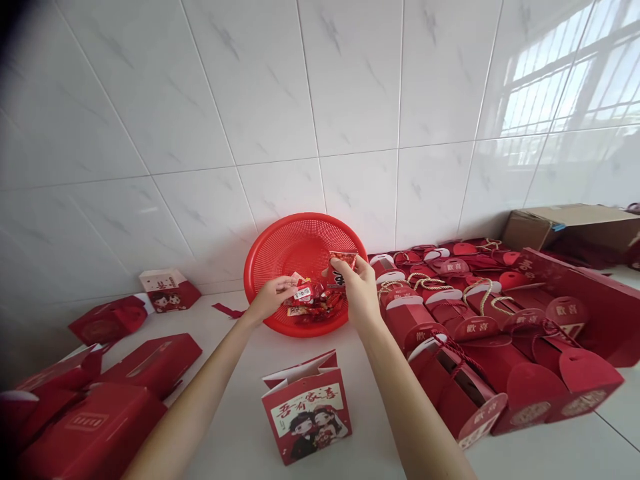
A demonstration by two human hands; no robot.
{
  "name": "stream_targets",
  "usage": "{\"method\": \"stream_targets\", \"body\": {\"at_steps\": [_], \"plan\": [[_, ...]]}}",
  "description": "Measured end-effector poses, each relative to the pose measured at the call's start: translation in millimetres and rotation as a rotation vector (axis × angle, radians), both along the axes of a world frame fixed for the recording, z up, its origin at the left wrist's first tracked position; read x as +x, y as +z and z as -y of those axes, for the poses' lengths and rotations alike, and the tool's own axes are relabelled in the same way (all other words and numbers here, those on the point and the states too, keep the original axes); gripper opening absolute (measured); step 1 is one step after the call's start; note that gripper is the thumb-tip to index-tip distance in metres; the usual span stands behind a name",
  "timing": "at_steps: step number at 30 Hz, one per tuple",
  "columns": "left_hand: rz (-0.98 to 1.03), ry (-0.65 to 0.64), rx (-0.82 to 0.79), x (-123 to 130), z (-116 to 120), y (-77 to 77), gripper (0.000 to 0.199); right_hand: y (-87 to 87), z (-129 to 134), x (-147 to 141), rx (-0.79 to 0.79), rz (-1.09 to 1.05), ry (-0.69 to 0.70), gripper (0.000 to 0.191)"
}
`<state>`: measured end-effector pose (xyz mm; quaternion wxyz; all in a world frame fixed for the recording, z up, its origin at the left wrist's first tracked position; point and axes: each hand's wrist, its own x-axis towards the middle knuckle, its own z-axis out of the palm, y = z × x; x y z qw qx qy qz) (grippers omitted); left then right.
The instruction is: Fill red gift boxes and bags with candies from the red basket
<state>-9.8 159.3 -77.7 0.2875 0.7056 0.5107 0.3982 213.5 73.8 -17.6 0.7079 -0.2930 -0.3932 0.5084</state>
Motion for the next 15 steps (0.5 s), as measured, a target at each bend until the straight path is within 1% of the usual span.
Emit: {"method": "stream_targets", "body": {"at_steps": [3,5,7,9,11,13,15], "plan": [[0.142,-0.011,0.036,7,5,2.2,0.04,-0.2,0,-1,-0.012,0.026,0.009,0.025],[0.246,-0.015,0.081,15,11,7.2,0.047,-0.5,-1,-1,-0.028,0.031,0.006,0.025],[0.338,-0.012,0.159,24,20,15.9,0.051,-1.1,-2,-1,-0.078,0.035,0.004,0.026],[0.395,-0.029,0.264,33,31,27.2,0.048,-1.8,-3,-1,-0.147,0.028,0.021,0.029],[0.382,-0.083,0.405,43,43,39.0,0.036,-1.8,-4,0,-0.188,0.018,0.085,0.033],[0.285,-0.15,0.564,51,53,49.0,0.023,-1.0,-3,1,-0.187,0.013,0.174,0.036],[0.164,-0.219,0.658,57,60,54.8,0.017,0.5,-1,1,-0.156,0.032,0.244,0.038]]}}
